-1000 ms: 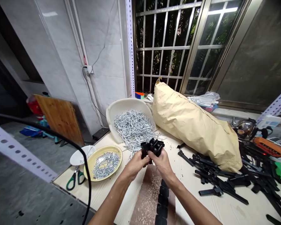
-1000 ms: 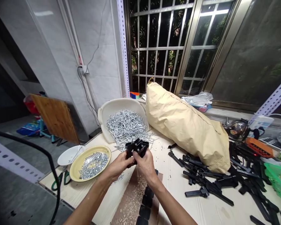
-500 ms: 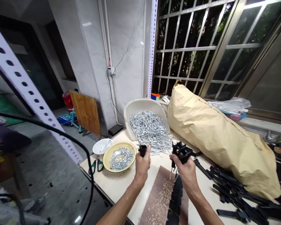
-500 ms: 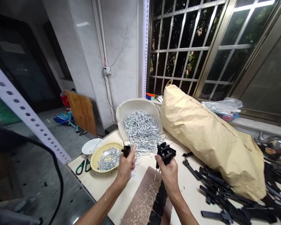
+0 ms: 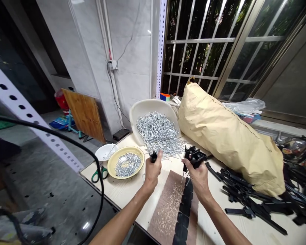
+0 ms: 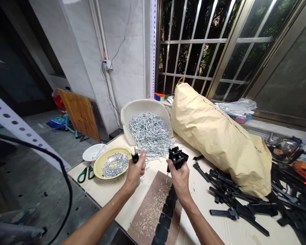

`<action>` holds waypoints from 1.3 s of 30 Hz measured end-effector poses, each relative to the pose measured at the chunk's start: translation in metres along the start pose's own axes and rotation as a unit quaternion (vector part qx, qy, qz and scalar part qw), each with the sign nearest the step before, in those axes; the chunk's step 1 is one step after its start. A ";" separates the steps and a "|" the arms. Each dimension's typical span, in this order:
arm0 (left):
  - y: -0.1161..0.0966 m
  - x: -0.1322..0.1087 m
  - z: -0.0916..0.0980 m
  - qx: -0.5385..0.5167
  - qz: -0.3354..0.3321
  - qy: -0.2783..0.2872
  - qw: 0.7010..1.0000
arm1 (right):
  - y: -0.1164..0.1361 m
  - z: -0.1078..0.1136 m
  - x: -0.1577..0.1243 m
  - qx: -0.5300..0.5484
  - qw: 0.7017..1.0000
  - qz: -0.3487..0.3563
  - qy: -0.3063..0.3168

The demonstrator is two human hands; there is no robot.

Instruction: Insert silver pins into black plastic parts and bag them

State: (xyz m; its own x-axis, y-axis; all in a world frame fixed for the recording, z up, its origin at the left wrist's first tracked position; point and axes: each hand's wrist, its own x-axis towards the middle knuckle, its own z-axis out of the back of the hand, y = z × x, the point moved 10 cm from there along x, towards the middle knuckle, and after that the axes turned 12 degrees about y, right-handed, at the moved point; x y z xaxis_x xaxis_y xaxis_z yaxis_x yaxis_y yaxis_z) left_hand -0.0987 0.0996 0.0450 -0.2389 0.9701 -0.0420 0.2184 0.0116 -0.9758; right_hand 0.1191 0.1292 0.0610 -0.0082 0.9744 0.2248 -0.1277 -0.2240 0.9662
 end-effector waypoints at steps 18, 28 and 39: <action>0.020 -0.004 -0.024 -0.054 0.043 0.096 0.993 | -0.005 0.005 -0.009 0.022 1.000 -0.001 -0.002; 0.010 0.016 -0.122 0.026 0.018 0.310 0.950 | -0.014 -0.023 0.010 0.106 0.993 0.009 -0.057; 0.012 0.085 -0.174 0.299 -0.141 0.272 0.904 | -0.032 0.018 0.041 -0.081 0.976 0.071 0.191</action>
State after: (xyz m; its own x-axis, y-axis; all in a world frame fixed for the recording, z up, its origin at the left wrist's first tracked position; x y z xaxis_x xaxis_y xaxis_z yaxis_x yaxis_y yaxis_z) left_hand 0.0477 0.2243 0.0673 0.3297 0.9270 0.1790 -0.3675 0.3006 -0.8801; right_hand 0.1410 0.1756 0.0412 -0.4021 0.8776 0.2611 -0.2539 -0.3809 0.8891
